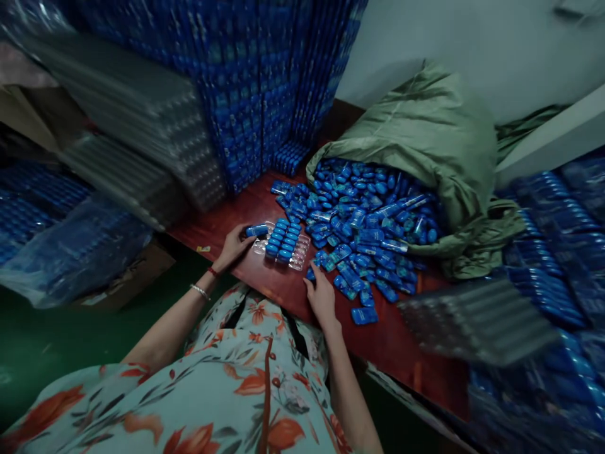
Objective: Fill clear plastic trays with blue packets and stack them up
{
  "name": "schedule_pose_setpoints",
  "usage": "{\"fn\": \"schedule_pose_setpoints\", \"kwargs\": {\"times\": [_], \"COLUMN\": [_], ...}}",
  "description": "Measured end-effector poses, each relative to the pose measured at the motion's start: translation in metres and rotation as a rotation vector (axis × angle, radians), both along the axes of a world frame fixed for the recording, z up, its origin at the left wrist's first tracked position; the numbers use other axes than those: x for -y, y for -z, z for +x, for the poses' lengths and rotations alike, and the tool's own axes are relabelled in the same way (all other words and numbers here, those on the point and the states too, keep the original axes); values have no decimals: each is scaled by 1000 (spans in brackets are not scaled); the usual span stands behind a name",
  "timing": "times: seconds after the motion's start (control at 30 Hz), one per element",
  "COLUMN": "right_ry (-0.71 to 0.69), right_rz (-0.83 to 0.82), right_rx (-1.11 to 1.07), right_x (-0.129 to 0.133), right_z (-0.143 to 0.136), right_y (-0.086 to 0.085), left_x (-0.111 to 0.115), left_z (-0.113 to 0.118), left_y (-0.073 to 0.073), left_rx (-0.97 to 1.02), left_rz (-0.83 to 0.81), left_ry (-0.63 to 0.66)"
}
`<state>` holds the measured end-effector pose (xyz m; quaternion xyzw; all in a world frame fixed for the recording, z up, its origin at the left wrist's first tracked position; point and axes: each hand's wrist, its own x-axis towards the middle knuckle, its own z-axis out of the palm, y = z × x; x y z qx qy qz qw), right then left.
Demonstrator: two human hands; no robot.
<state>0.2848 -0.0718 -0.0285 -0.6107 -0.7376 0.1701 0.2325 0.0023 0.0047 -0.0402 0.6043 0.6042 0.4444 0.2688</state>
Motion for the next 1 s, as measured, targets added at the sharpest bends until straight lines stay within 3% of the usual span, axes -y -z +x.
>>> {"fn": "schedule_pose_setpoints", "kwargs": {"times": [0.1,0.23,0.4,0.57,0.73,0.8,0.87,1.0], "right_ry": [22,68,86,-1,18,35,4,-175], "right_rz": [-38,-228,-151,-149,-31,-22,-13,-24], "right_rx": [82,382,501,493,59,6,98,544], "right_x": [5,12,12,12,21,23,22,9], "right_z": [2,-4,-26,-25,13,26,31,17], "right_y": [-8,-37,-63,-46,-16,-12,-15,-31], "left_x": [2,5,3,0,2,3,2,-7], "left_z": [0,1,0,-2,-9,-14,-19,-27], "left_y": [1,3,9,11,14,16,15,2], "left_rx": [-34,-102,-185,-271,-301,-302,-323,-465], "left_rz": [48,83,93,94,105,136,175,173], "left_ry": [-4,-38,-43,-9,-11,-3,39,217]}}
